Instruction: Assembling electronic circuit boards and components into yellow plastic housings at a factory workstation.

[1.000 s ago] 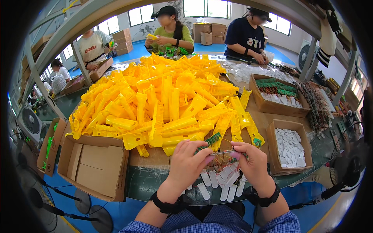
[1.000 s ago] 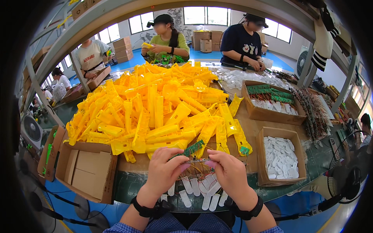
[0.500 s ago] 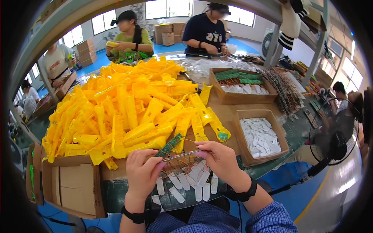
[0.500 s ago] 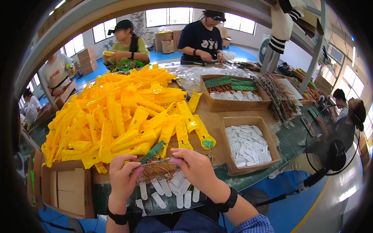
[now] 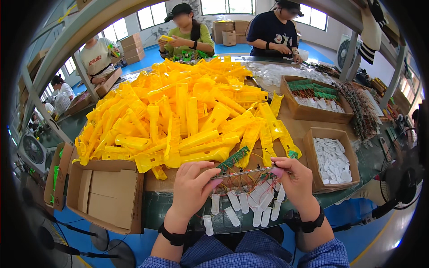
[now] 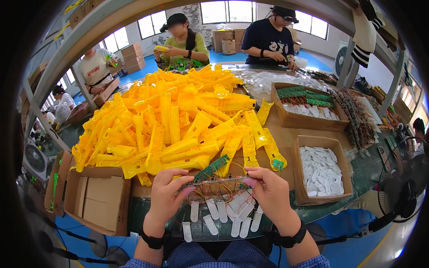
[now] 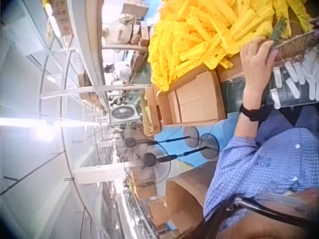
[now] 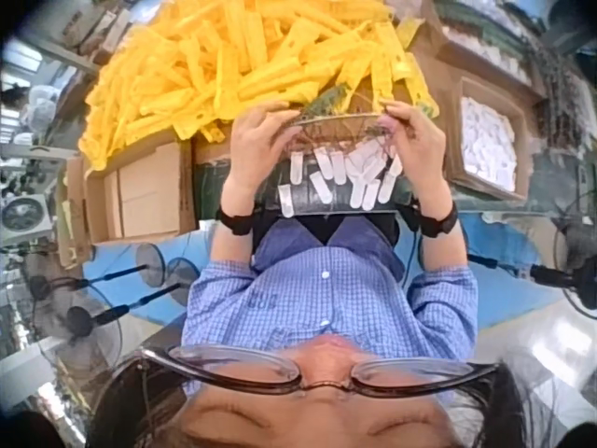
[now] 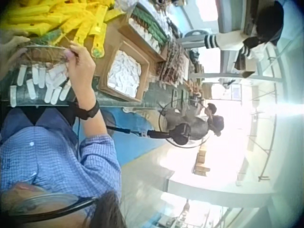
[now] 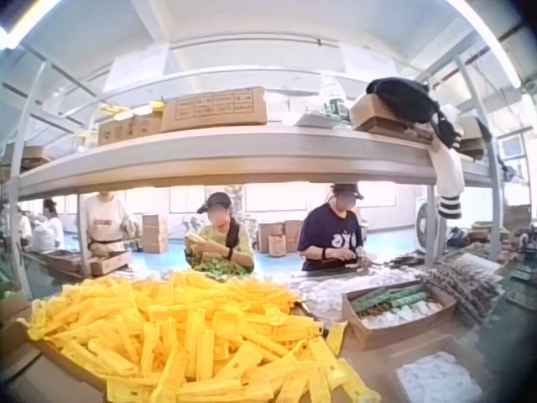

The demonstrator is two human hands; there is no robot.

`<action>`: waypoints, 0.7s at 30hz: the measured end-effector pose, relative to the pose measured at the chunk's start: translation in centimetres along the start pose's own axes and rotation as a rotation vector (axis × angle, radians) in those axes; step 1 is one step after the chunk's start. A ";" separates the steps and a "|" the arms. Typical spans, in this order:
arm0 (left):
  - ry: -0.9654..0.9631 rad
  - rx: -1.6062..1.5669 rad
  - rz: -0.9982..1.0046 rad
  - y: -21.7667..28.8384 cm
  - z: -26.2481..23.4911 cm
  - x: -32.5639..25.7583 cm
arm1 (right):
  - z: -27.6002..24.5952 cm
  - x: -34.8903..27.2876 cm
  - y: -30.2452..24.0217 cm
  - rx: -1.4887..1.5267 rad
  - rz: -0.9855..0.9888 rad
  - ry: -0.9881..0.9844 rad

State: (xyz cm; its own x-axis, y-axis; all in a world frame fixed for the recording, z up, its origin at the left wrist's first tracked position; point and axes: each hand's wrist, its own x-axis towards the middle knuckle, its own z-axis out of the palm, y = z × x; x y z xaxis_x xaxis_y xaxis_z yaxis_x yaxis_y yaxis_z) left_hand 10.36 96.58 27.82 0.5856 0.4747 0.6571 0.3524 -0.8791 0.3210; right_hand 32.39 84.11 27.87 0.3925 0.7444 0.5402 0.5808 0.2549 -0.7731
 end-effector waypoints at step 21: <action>0.097 0.009 -0.080 -1.0 -0.6 -1.4 | -0.4 -0.1 1.2 0.164 0.139 0.061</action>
State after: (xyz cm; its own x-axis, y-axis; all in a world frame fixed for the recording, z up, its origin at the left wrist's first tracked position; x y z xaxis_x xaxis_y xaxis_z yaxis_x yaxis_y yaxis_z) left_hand 8.80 96.77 26.98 0.4825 0.5361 0.6926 0.4019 -0.8381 0.3688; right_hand 33.31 84.08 26.97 0.5058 0.7423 0.4395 0.3962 0.2526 -0.8827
